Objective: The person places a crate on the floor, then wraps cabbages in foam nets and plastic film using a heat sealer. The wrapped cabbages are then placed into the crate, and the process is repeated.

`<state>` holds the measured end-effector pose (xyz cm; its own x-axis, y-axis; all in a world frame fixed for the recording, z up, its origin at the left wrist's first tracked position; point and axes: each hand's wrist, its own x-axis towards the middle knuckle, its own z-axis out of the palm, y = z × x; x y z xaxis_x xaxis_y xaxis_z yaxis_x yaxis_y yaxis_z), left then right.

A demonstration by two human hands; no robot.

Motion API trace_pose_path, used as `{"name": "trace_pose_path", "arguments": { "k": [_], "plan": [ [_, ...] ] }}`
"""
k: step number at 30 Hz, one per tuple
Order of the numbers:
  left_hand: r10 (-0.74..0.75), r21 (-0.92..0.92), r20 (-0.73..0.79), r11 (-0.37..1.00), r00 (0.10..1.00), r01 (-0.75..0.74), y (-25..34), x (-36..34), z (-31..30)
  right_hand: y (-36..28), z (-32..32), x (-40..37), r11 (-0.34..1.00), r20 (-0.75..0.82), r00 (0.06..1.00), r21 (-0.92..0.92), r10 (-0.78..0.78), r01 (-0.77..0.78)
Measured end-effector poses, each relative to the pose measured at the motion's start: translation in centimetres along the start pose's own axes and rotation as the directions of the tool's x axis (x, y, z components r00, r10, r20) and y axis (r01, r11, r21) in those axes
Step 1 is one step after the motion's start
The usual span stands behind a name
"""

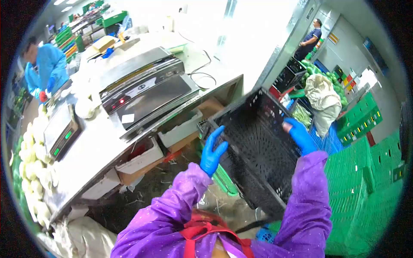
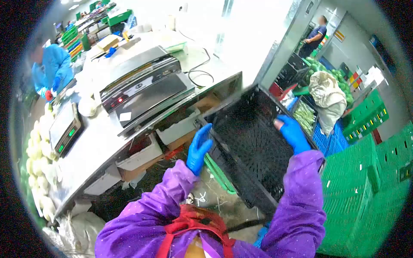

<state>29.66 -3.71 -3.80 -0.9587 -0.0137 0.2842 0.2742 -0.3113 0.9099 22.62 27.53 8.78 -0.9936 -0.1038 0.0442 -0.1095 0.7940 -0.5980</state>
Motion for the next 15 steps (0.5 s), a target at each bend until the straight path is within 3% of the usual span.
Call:
{"name": "trace_pose_path", "arguments": {
  "k": [1, 3, 4, 8, 9, 10, 11, 12, 13, 14, 15],
  "plan": [
    [0.129, 0.397, 0.076, 0.906, 0.989, -0.149, -1.7, 0.2, -1.3, 1.4, 1.4, -0.7, 0.997, 0.033, 0.999, -0.068, 0.036, -0.034],
    [0.127, 0.562, 0.159, 0.803, 0.979, -0.195, -3.3, 0.5, -2.0, 6.1, 3.8, -2.2, 0.992, 0.155, 0.980, -0.017, 0.125, -0.124],
    [0.131, 0.637, 0.195, 0.737, 0.972, -0.227, -4.2, 0.7, -2.0, 5.8, 4.3, -3.4, 0.982, 0.291, 0.939, -0.012, 0.185, -0.190],
    [0.065, 0.548, 0.138, 0.826, 0.988, -0.131, -6.5, 1.7, -1.4, 5.5, 8.0, -7.2, 0.862, 0.555, 0.807, 0.289, 0.203, -0.416],
    [0.078, 0.541, 0.114, 0.831, 0.990, -0.128, -6.7, 1.7, -1.3, 5.4, 9.1, -7.4, 0.863, 0.608, 0.763, 0.244, 0.218, -0.441],
    [0.092, 0.564, 0.098, 0.816, 0.991, -0.131, -6.9, 1.6, -0.9, 4.8, 9.6, -7.6, 0.753, 0.713, 0.676, 0.338, 0.187, -0.565],
    [0.093, 0.580, 0.080, 0.806, 0.992, -0.122, -7.1, 1.4, -0.6, 5.6, 11.1, -8.0, 0.823, 0.715, 0.689, 0.318, 0.119, -0.471],
    [0.062, 0.616, 0.070, 0.782, 0.996, -0.092, -7.0, 1.0, -0.2, 3.6, 10.6, -7.6, 0.817, 0.731, 0.667, 0.293, 0.143, -0.496],
    [0.066, 0.629, 0.090, 0.770, 0.994, -0.108, -7.2, 0.6, 0.2, 3.2, 10.8, -7.4, 0.869, 0.696, 0.717, 0.323, 0.050, -0.374],
    [0.027, 0.599, 0.071, 0.798, 0.997, -0.064, -7.2, 0.4, 0.7, 5.8, 12.1, -7.8, 0.934, 0.638, 0.767, 0.228, 0.070, -0.275],
    [0.059, 0.603, 0.054, 0.794, 0.997, -0.079, -7.4, 0.7, 1.0, 5.8, 12.5, -7.7, 0.927, 0.602, 0.798, 0.296, 0.004, -0.228]
  ]
}}
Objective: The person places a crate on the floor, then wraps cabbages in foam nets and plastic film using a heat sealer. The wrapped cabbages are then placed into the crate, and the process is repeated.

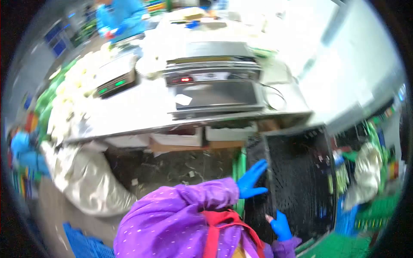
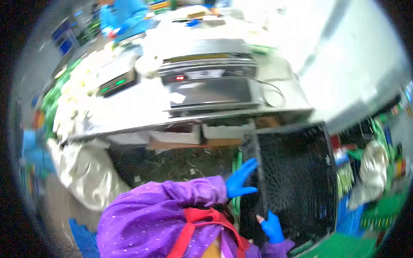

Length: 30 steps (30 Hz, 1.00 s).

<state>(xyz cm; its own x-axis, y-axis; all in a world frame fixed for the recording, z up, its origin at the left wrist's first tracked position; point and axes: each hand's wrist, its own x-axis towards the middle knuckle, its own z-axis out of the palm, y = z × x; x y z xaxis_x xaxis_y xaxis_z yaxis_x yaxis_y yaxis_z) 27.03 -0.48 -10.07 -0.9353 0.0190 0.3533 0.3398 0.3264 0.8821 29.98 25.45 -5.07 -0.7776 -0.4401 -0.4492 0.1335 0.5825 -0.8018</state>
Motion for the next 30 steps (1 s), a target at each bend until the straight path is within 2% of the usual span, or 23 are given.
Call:
{"name": "trace_pose_path", "arguments": {
  "k": [1, 2, 4, 6, 7, 8, 10, 11, 12, 13, 14, 15, 16, 17, 18, 20, 22, 24, 25, 26, 27, 28, 30],
  "plan": [
    [-0.014, 0.007, 0.014, 1.000, 1.000, 0.013, 0.0, 0.7, -0.1, -1.1, -0.4, 0.3, 0.991, -0.002, 0.999, -0.127, -0.043, 0.042],
    [-0.004, 0.005, -0.005, 1.000, 1.000, 0.004, -1.0, 1.3, 0.4, -1.9, -0.7, 1.0, 0.989, 0.015, 0.999, -0.140, -0.038, 0.039],
    [-0.054, -0.024, 0.016, 0.998, 0.998, 0.055, -0.3, 3.0, -1.0, -1.2, -0.9, 2.4, 0.999, 0.062, 0.998, -0.052, -0.003, 0.007],
    [-0.064, 0.024, -0.039, 0.998, 0.997, 0.065, -2.0, 2.8, -1.4, -1.8, 0.1, 2.8, 0.996, 0.056, 0.997, -0.068, -0.059, 0.063],
    [-0.067, 0.048, -0.057, 0.996, 0.996, 0.070, -2.7, 2.6, -1.8, -5.6, -0.5, 2.6, 0.961, 0.193, 0.981, -0.272, 0.012, 0.042],
    [-0.184, 0.011, 0.017, 0.983, 0.983, 0.183, -2.7, 2.4, -3.1, -8.9, -1.2, 2.8, 0.884, 0.302, 0.948, -0.465, 0.101, 0.054],
    [-0.389, -0.043, 0.182, 0.915, 0.903, 0.402, -2.2, 0.8, -7.0, -8.5, -3.1, 4.0, 0.915, 0.248, 0.960, -0.402, 0.131, -0.021],
    [-0.432, -0.067, 0.161, 0.892, 0.888, 0.446, -2.4, -0.1, -9.0, -8.4, -4.1, 5.0, 0.927, 0.220, 0.964, -0.369, 0.149, -0.059],
    [-0.473, -0.094, 0.146, 0.868, 0.869, 0.488, -2.6, -1.3, -11.1, -10.6, -4.3, 5.9, 0.964, 0.179, 0.984, -0.256, -0.026, 0.072],
    [-0.481, -0.116, 0.057, 0.867, 0.875, 0.484, -3.4, -2.8, -13.1, -11.2, -5.1, 7.4, 0.986, 0.125, 0.986, -0.112, -0.112, 0.126],
    [-0.482, -0.138, -0.028, 0.869, 0.876, 0.474, -4.4, -4.3, -15.2, -14.1, -4.6, 8.5, 0.990, 0.017, 0.992, -0.059, -0.124, 0.125],
    [-0.521, -0.187, -0.144, 0.849, 0.841, 0.494, -4.9, -5.6, -17.9, -16.7, -4.1, 9.7, 0.985, -0.011, 0.986, 0.059, -0.164, 0.164],
    [-0.554, -0.238, -0.252, 0.830, 0.793, 0.504, -5.5, -6.6, -20.9, -19.4, -3.1, 11.0, 0.974, 0.012, 0.977, 0.076, -0.214, 0.213],
    [-0.585, -0.427, -0.336, 0.793, 0.738, 0.434, -6.4, -7.6, -24.1, -20.4, -1.6, 13.5, 0.956, 0.052, 0.963, 0.144, -0.265, 0.255],
    [-0.627, -0.594, -0.399, 0.733, 0.670, 0.332, -7.6, -8.4, -27.6, -21.1, 0.3, 16.2, 0.932, 0.085, 0.945, 0.214, -0.315, 0.292],
    [-0.669, -0.748, -0.489, 0.651, 0.559, 0.126, -10.9, -9.5, -35.3, -26.4, 6.6, 20.2, 0.930, 0.303, 0.879, 0.130, -0.368, 0.344],
    [-0.654, -0.726, -0.590, 0.686, 0.473, 0.043, -12.9, -8.8, -43.4, -33.2, 15.1, 24.0, 0.926, 0.508, 0.775, 0.240, -0.376, 0.292],
    [-0.586, -0.607, -0.688, 0.788, 0.429, 0.103, -15.6, -6.5, -50.6, -39.1, 23.4, 30.0, 0.822, 0.582, 0.616, 0.174, -0.530, 0.543],
    [-0.606, -0.622, -0.689, 0.776, 0.398, 0.106, -18.6, -5.4, -53.7, -42.7, 28.0, 32.9, 0.830, 0.569, 0.633, 0.180, -0.526, 0.529],
    [-0.560, -0.549, -0.744, 0.823, 0.365, 0.145, -21.6, -4.0, -56.0, -45.8, 32.9, 36.7, 0.824, 0.478, 0.678, 0.226, -0.558, 0.519],
    [-0.517, -0.480, -0.793, 0.856, 0.322, 0.192, -24.7, -2.4, -57.6, -48.4, 37.1, 41.4, 0.849, 0.526, 0.674, 0.408, -0.519, 0.335],
    [-0.465, -0.401, -0.837, 0.880, 0.287, 0.255, -27.7, -1.2, -58.7, -50.3, 40.7, 46.0, 0.860, 0.479, 0.727, 0.401, -0.491, 0.317],
    [-0.284, -0.196, -0.912, 0.935, 0.296, 0.294, -35.0, 1.4, -60.1, -52.0, 46.7, 55.2, 0.884, 0.268, 0.844, 0.192, -0.465, 0.426]
  ]
}}
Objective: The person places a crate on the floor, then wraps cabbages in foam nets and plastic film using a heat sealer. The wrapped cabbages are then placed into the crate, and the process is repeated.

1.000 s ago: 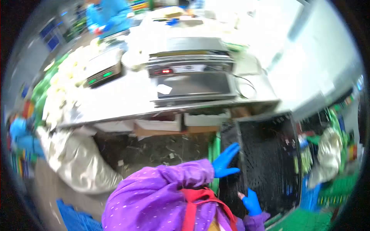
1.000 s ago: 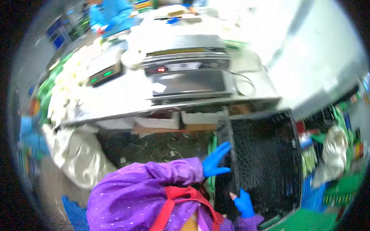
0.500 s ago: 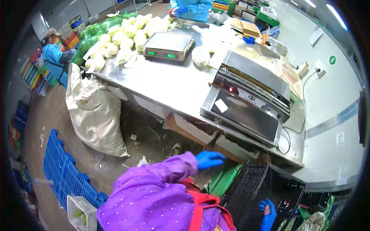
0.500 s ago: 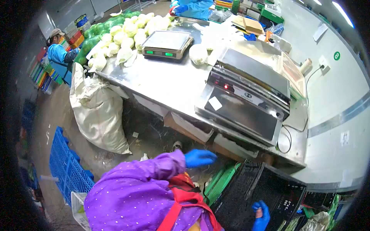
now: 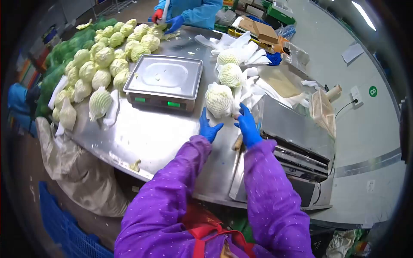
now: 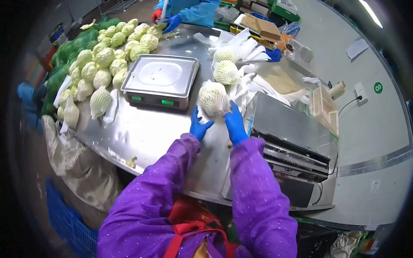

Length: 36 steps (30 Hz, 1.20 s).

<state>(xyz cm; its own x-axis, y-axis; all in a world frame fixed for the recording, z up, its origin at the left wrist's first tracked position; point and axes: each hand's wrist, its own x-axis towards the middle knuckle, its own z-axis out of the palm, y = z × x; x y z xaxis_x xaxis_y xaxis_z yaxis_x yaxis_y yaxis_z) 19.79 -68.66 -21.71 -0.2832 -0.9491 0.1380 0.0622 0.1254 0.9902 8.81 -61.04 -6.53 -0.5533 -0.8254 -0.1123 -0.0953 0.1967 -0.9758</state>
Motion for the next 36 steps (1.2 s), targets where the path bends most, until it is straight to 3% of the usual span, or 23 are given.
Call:
{"name": "trace_pose_path", "arguments": {
  "k": [1, 2, 4, 5, 7, 8, 9, 10, 11, 12, 14, 16, 17, 20, 22, 24, 25, 26, 28, 30, 31, 34, 36],
  "plan": [
    [-0.210, -0.027, 0.028, 0.977, 0.977, 0.211, 0.1, 1.5, 0.9, 2.4, 0.7, 3.9, 0.985, -0.049, 0.988, -0.082, 0.148, -0.152],
    [-0.379, -0.290, 0.023, 0.883, 0.925, 0.369, 0.1, 3.2, 1.9, 4.7, 1.0, 6.7, 0.940, -0.109, 0.951, -0.156, 0.289, -0.303],
    [-0.338, -0.524, 0.013, 0.799, 0.941, 0.295, -1.1, 5.5, 2.6, 6.5, 2.3, 8.5, 0.871, -0.079, 0.868, 0.019, 0.491, -0.491],
    [-0.286, -0.456, 0.030, 0.849, 0.958, 0.267, -1.7, 6.0, 2.6, 6.6, 2.9, 8.1, 0.872, -0.110, 0.866, 0.107, 0.489, -0.479],
    [-0.181, -0.315, 0.067, 0.929, 0.981, 0.193, -2.1, 5.9, 1.9, 8.8, 2.3, 9.1, 0.896, -0.043, 0.895, 0.020, 0.443, -0.443],
    [-0.234, -0.231, 0.096, 0.940, 0.967, 0.250, -2.6, 5.8, 1.2, 10.0, 2.2, 9.4, 0.908, -0.002, 0.908, -0.015, 0.419, -0.419],
    [-0.286, -0.136, 0.123, 0.944, 0.950, 0.302, -3.4, 5.6, 0.2, 8.2, 2.7, 8.0, 0.948, -0.045, 0.947, 0.040, 0.317, -0.315],
    [-0.338, -0.041, 0.143, 0.937, 0.930, 0.347, -3.8, 5.5, -0.6, 6.5, 2.7, 6.5, 0.946, -0.043, 0.948, 0.088, 0.316, -0.311],
    [-0.383, -0.250, 0.181, 0.873, 0.906, 0.419, -0.7, 5.2, -1.7, 4.7, 2.4, 4.7, 0.943, -0.041, 0.949, 0.133, 0.312, -0.305],
    [-0.453, -0.239, 0.181, 0.841, 0.873, 0.486, -0.8, 5.1, -2.6, 2.5, 2.1, 2.4, 0.936, -0.048, 0.955, 0.219, 0.292, -0.275],
    [-0.587, -0.216, 0.187, 0.758, 0.788, 0.616, -1.4, 4.9, -5.5, 4.7, 0.5, 0.4, 0.898, -0.040, 0.926, 0.263, 0.376, -0.353],
    [-0.241, 0.092, 0.173, 0.969, 0.955, 0.228, -2.7, 4.3, -7.2, 5.7, 0.5, 0.1, 0.890, -0.108, 0.909, 0.276, 0.403, -0.362],
    [-0.234, 0.230, 0.209, 0.956, 0.950, 0.185, -2.3, 4.0, -8.0, 5.8, 0.6, 0.5, 0.889, -0.137, 0.901, 0.281, 0.410, -0.362],
    [-0.316, -0.182, 0.260, 0.912, 0.913, 0.367, -4.5, 4.5, -7.0, 5.0, 1.7, 3.5, 0.873, -0.018, 0.931, 0.355, 0.365, -0.335],
    [-0.430, -0.291, 0.264, 0.818, 0.864, 0.496, -1.5, 5.2, -6.2, 4.2, 3.7, 5.7, 0.886, 0.006, 0.914, 0.241, 0.407, -0.396],
    [-0.532, -0.386, 0.307, 0.688, 0.789, 0.614, 1.8, 5.5, -4.3, 4.6, 5.1, 6.8, 0.923, 0.099, 0.937, 0.165, 0.336, -0.348],
    [-0.507, -0.373, 0.331, 0.704, 0.796, 0.604, 1.4, 5.5, -3.8, 8.3, 5.7, 7.9, 0.959, 0.070, 0.983, 0.218, 0.171, -0.183],
    [-0.408, -0.432, 0.310, 0.744, 0.859, 0.509, -0.9, 5.8, -3.3, 11.6, 6.3, 8.6, 0.965, 0.029, 1.000, 0.260, 0.002, -0.010],
    [-0.286, -0.389, 0.299, 0.835, 0.911, 0.389, 0.5, 5.8, -3.2, 10.6, 7.1, 6.9, 0.955, -0.059, 0.998, 0.298, 0.014, 0.004],
    [-0.360, -0.304, 0.298, 0.842, 0.884, 0.445, 5.1, 5.0, -3.5, 7.4, 6.9, 4.3, 0.994, -0.131, 0.991, 0.108, 0.023, -0.008],
    [-0.330, -0.340, 0.300, 0.840, 0.895, 0.423, 7.1, 4.2, -3.3, 5.2, 6.1, 2.9, 1.000, -0.163, 0.986, 0.014, 0.030, -0.028],
    [-0.121, -0.359, 0.354, 0.898, 0.928, 0.254, 13.1, 3.4, -1.6, -1.6, 1.7, -1.7, 0.996, -0.140, 0.989, 0.061, -0.051, 0.060],
    [-0.055, -0.391, 0.434, 0.888, 0.899, 0.243, 16.2, 3.4, 1.0, -5.2, -2.6, -4.3, 0.966, -0.225, 0.941, -0.116, -0.254, 0.233]
  ]
}}
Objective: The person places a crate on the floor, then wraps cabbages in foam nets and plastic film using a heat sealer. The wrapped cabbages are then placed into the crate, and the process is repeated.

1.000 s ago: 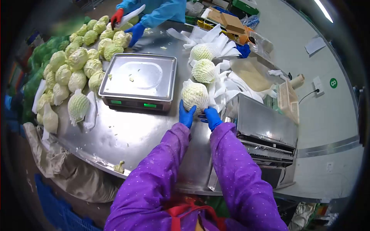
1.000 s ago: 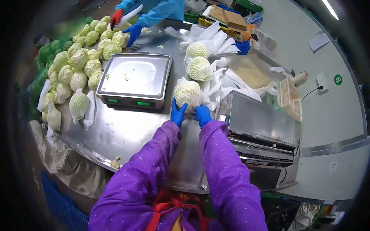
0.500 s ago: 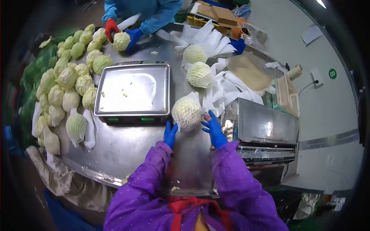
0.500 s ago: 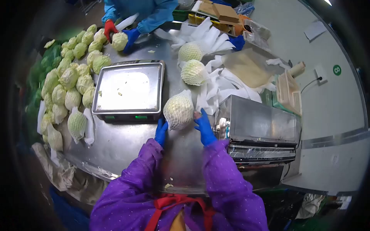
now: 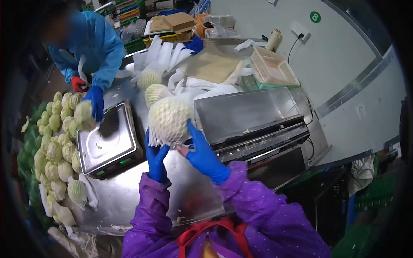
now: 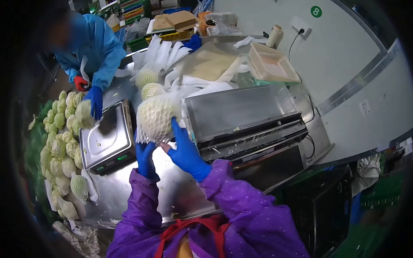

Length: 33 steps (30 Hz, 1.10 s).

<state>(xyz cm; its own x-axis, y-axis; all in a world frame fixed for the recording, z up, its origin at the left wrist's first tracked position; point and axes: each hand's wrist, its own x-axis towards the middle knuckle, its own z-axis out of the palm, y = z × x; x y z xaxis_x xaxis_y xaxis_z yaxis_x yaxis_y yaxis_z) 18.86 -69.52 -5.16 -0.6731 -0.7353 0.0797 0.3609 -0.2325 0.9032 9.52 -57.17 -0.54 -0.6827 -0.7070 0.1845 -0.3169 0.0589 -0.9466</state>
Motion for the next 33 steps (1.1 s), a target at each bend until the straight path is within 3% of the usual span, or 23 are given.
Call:
{"name": "trace_pose_path", "arguments": {
  "k": [1, 4, 5, 8, 9, 11, 12, 14, 15, 16, 18, 21, 24, 25, 26, 27, 28, 30, 33],
  "plan": [
    [-0.019, -0.005, 0.060, 1.000, 0.998, 0.020, 0.7, 0.5, 2.3, -0.7, -2.5, -0.2, 0.992, -0.038, 0.993, -0.074, -0.110, 0.107],
    [0.005, -0.030, 0.236, 1.000, 0.972, 0.002, -0.3, 1.8, 9.7, 0.3, -9.3, -1.0, 0.976, -0.153, 0.975, -0.173, -0.159, 0.132],
    [0.014, -0.017, 0.249, 1.000, 0.968, -0.010, -1.5, 1.9, 12.2, 1.0, -11.5, -1.1, 0.993, -0.124, 0.992, 0.120, 0.038, -0.023],
    [-0.024, 0.040, 0.273, 0.999, 0.962, 0.013, -4.3, 1.3, 18.4, 4.1, -18.1, -0.9, 0.969, -0.132, 0.989, 0.244, 0.062, -0.028],
    [-0.002, 0.092, 0.269, 0.995, 0.963, -0.024, -6.0, 1.2, 19.6, 5.6, -20.0, -0.7, 0.982, -0.108, 0.992, 0.184, 0.058, -0.037],
    [-0.104, 0.176, 0.216, 0.982, 0.971, 0.066, -6.6, -0.1, 21.7, 8.1, -23.6, 0.1, 0.997, -0.064, 0.996, 0.055, 0.054, -0.051],
    [-0.165, 0.246, 0.170, 0.962, 0.972, 0.120, -6.4, -1.0, 22.4, 9.0, -25.2, 0.5, 0.992, -0.018, 0.996, 0.088, 0.089, -0.088],
    [-0.269, 0.336, 0.206, 0.922, 0.941, 0.190, -5.9, -1.2, 21.2, 10.4, -27.7, 1.3, 0.975, 0.086, 0.983, 0.140, 0.164, -0.175],
    [-0.325, 0.380, 0.218, 0.897, 0.920, 0.227, -5.4, -1.4, 19.9, 10.4, -29.0, 1.4, 0.987, 0.097, 0.983, 0.030, 0.157, -0.160],
    [-0.343, 0.362, 0.231, 0.899, 0.910, 0.247, -4.5, -1.8, 18.7, 10.0, -30.1, 1.4, 0.980, 0.103, 0.977, 0.037, 0.189, -0.193],
    [-0.318, 0.534, 0.169, 0.825, 0.933, 0.185, -2.7, -2.3, 16.3, 9.4, -32.1, 1.1, 0.964, 0.099, 0.962, 0.054, 0.253, -0.259],
    [-0.124, 0.508, 0.224, 0.861, 0.967, -0.007, -2.1, -1.6, 13.0, 10.7, -34.8, 0.2, 0.987, 0.115, 0.982, 0.043, 0.150, -0.155],
    [-0.089, 0.562, 0.278, 0.822, 0.957, -0.087, -0.2, -1.3, 14.9, 10.0, -37.0, -1.1, 0.979, 0.222, 0.965, -0.175, 0.141, -0.103],
    [-0.042, 0.663, 0.382, 0.708, 0.923, -0.242, -0.1, -1.3, 14.5, 8.9, -37.6, -1.7, 0.960, 0.247, 0.957, -0.268, 0.151, -0.082],
    [-0.012, 0.725, 0.486, 0.564, 0.874, -0.395, 0.2, -1.3, 13.5, 8.7, -39.1, -2.1, 0.850, 0.374, 0.927, -0.499, 0.035, 0.169],
    [-0.009, 0.746, 0.584, 0.398, 0.811, -0.533, 0.5, -1.3, 12.5, 8.9, -41.2, -2.6, 0.641, 0.518, 0.855, -0.646, -0.032, 0.415],
    [-0.219, 0.612, 0.778, 0.051, 0.589, -0.789, 2.0, -1.2, 11.6, 8.6, -42.2, -2.9, 0.366, 0.654, 0.756, -0.693, -0.042, 0.620],
    [-0.377, 0.407, 0.834, -0.072, 0.402, -0.911, 1.4, -0.6, 10.9, 7.9, -42.5, -2.4, 0.313, 0.728, 0.683, -0.662, 0.056, 0.681],
    [-0.582, 0.223, 0.770, -0.142, 0.263, -0.965, 0.2, 1.1, 12.2, 8.5, -41.8, -0.2, 0.223, 0.856, 0.516, -0.508, 0.028, 0.832]
  ]
}}
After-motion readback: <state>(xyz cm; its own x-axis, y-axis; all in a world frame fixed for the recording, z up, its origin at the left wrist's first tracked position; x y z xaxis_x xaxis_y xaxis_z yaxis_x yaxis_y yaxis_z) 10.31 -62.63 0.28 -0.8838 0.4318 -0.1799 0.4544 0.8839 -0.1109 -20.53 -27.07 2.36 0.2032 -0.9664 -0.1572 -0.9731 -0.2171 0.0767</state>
